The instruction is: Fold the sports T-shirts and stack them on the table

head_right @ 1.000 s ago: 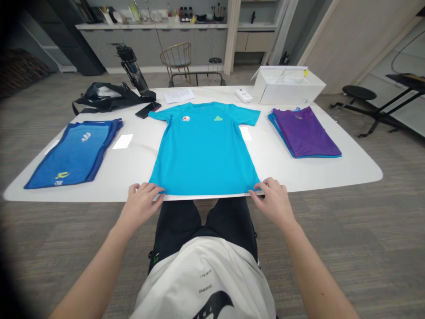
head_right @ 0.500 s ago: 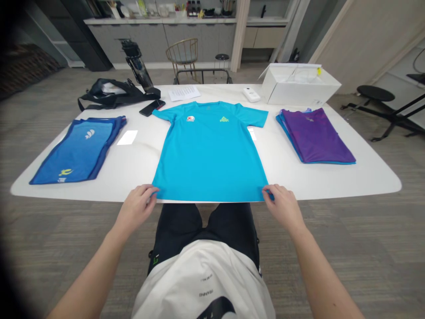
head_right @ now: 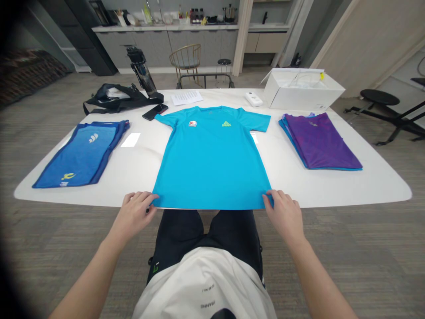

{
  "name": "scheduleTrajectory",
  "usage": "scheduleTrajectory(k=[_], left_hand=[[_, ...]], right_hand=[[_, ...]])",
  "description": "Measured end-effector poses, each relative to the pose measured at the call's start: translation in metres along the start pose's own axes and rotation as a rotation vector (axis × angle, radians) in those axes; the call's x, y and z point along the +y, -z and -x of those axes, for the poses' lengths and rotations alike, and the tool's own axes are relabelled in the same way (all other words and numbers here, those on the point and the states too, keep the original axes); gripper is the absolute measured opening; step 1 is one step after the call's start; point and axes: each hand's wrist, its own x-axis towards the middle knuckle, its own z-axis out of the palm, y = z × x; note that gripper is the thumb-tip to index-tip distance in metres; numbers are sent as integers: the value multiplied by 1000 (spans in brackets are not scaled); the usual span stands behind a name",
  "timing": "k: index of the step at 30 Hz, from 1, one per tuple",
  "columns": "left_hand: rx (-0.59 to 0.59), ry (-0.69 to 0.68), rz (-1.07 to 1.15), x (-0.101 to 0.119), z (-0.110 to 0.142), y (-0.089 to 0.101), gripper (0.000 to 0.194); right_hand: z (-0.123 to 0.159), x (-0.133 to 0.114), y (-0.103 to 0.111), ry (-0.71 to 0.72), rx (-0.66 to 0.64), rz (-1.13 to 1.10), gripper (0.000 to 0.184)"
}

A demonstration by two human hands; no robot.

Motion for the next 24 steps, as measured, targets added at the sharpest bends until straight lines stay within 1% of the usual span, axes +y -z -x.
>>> scheduleTrajectory(k=[3, 6, 9, 11, 13, 14, 16, 18, 21, 23, 24], left_hand=[[31, 20, 61, 1, -8, 0, 36], [64, 31, 80, 5, -27, -2, 30], [122, 5, 137, 14, -61, -8, 31], [139, -23, 177, 19, -88, -17, 37], [107, -60, 169, 22, -109, -30, 44], [74, -77, 155, 22, -115, -37, 48], [1, -84, 123, 21, -118, -49, 55], [-47, -51, 103, 18, -109, -56, 59], [-77, 1, 97, 18, -95, -53, 64], [-96, 10, 115, 21, -98, -47, 65], [-104, 10, 123, 23, -104, -44, 65]], right_hand=[[-8, -3, 6, 3, 15, -6, 34], [-27, -12, 7, 86, 47, -133, 30], [-57, -31, -1, 208, 32, -336, 28], [-79, -46, -11, 257, 16, -422, 27], [-96, -57, -22, 264, 4, -430, 29], [-100, -60, -27, 252, 1, -406, 31], [-101, -60, -34, 216, 1, -318, 38], [-91, -54, -37, 184, 8, -217, 45], [-74, -43, -32, 158, -3, -117, 52], [-73, -43, -27, 150, -34, -88, 55], [-79, -47, -25, 154, -47, -86, 57]])
